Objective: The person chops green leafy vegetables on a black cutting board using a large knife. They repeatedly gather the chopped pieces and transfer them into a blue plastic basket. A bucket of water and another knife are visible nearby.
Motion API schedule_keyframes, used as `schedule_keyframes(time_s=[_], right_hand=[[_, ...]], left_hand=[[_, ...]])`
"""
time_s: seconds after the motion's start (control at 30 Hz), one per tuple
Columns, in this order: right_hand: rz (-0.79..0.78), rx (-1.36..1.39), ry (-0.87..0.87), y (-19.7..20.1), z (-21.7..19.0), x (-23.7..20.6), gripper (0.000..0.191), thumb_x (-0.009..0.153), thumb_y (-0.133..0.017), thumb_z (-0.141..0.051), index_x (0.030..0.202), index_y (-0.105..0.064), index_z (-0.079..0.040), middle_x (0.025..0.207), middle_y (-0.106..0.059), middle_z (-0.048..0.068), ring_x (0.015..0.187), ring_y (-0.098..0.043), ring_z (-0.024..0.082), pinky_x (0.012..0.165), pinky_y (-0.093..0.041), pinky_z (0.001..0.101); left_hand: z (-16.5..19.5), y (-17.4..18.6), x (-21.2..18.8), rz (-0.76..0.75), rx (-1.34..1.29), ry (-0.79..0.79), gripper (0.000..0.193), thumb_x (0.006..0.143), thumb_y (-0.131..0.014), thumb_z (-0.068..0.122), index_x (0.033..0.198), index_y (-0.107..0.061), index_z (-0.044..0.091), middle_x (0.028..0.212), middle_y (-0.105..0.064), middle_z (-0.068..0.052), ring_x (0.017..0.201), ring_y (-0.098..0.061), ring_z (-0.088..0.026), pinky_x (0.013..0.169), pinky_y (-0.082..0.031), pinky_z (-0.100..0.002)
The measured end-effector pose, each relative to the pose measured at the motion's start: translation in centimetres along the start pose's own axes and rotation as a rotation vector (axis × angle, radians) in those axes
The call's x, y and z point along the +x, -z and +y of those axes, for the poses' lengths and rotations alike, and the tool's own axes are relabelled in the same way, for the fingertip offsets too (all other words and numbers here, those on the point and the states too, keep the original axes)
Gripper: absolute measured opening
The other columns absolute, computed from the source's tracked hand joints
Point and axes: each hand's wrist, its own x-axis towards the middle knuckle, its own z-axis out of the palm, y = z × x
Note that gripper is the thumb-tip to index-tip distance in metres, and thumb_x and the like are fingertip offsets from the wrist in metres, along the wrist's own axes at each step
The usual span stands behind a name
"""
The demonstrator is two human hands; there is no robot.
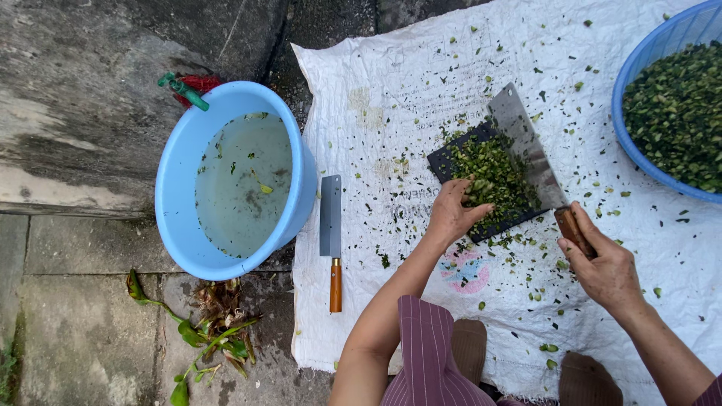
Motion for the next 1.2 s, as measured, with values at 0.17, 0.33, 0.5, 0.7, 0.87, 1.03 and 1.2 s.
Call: schedule_keyframes(time_s=[0.17,0.33,0.5,0.7,0.87,1.03,1.2], right_hand=[[-0.005,-0.021,0.072,-0.4,0.0,-0.4,0.071,0.092,-0.069,-0.024,0.159,-0.046,-0.023,0.122,-0.071,0.022,0.096,-0.073,0.026,0.076,-0.062,0.0393],[-0.042,-0.018,0.012,-0.3,-1.0,-0.2,0.068,0.092,-0.069,-0.022,0.157,-0.048,-0.023,0.116,-0.073,0.018,0.086,-0.076,0.024,0.071,-0.063,0.038],[0.086,-0.039,0.231,-0.6,-1.2,0.0,0.064,0.095,-0.067,-0.017,0.156,-0.048,-0.017,0.098,-0.073,0.014,0.076,-0.071,0.021,0.064,-0.059,0.0385],[-0.073,-0.31,0.194,-2.2,-0.1,1.2,0.061,0.093,-0.068,-0.017,0.152,-0.051,-0.023,0.08,-0.068,0.01,0.058,-0.064,0.021,0.054,-0.059,0.0372],[-0.044,-0.243,0.22,-2.7,0.1,0.7,0.07,0.091,-0.067,-0.021,0.155,-0.042,-0.032,0.084,-0.068,0.007,0.062,-0.066,0.019,0.057,-0.059,0.0369],[0.018,-0.185,0.356,-3.6,-0.5,0.7,0.066,0.097,-0.063,-0.021,0.157,-0.039,-0.034,0.086,-0.066,0.006,0.064,-0.065,0.02,0.061,-0.06,0.0371],[-0.159,-0.365,0.206,-3.1,-1.1,1.4,0.068,0.093,-0.068,-0.022,0.154,-0.042,-0.036,0.079,-0.066,0.005,0.062,-0.066,0.019,0.061,-0.06,0.0365]], left_hand=[[1.8,-0.7,-1.8,-0.156,0.207,0.163,0.139,0.056,-0.095,0.048,0.155,-0.016,-0.009,0.13,-0.039,-0.029,0.116,-0.051,-0.045,0.099,-0.046,-0.049],[1.0,-2.6,-0.7,-0.081,0.014,0.165,0.12,0.072,-0.087,0.031,0.161,-0.016,-0.005,0.127,-0.045,-0.026,0.101,-0.061,-0.038,0.09,-0.056,-0.043],[0.2,-3.1,3.0,0.063,-0.054,0.03,0.092,0.079,-0.087,0.023,0.152,-0.036,0.002,0.129,-0.052,-0.023,0.107,-0.064,-0.04,0.092,-0.056,-0.047],[1.0,-1.7,4.0,0.142,0.067,-0.138,0.089,0.075,-0.089,0.023,0.145,-0.04,0.0,0.132,-0.051,-0.026,0.117,-0.058,-0.042,0.1,-0.05,-0.047],[0.7,-1.1,2.1,0.004,0.017,0.107,0.103,0.065,-0.094,0.023,0.142,-0.033,-0.007,0.122,-0.045,-0.027,0.113,-0.052,-0.044,0.099,-0.046,-0.047],[-0.4,-2.6,2.1,0.112,-0.06,0.053,0.083,0.075,-0.088,0.014,0.14,-0.039,-0.006,0.128,-0.046,-0.027,0.115,-0.053,-0.045,0.098,-0.049,-0.048],[-1.1,-2.8,2.4,0.072,-0.028,0.044,0.072,0.076,-0.086,0.013,0.135,-0.047,0.0,0.126,-0.052,-0.022,0.115,-0.057,-0.042,0.096,-0.05,-0.047]])
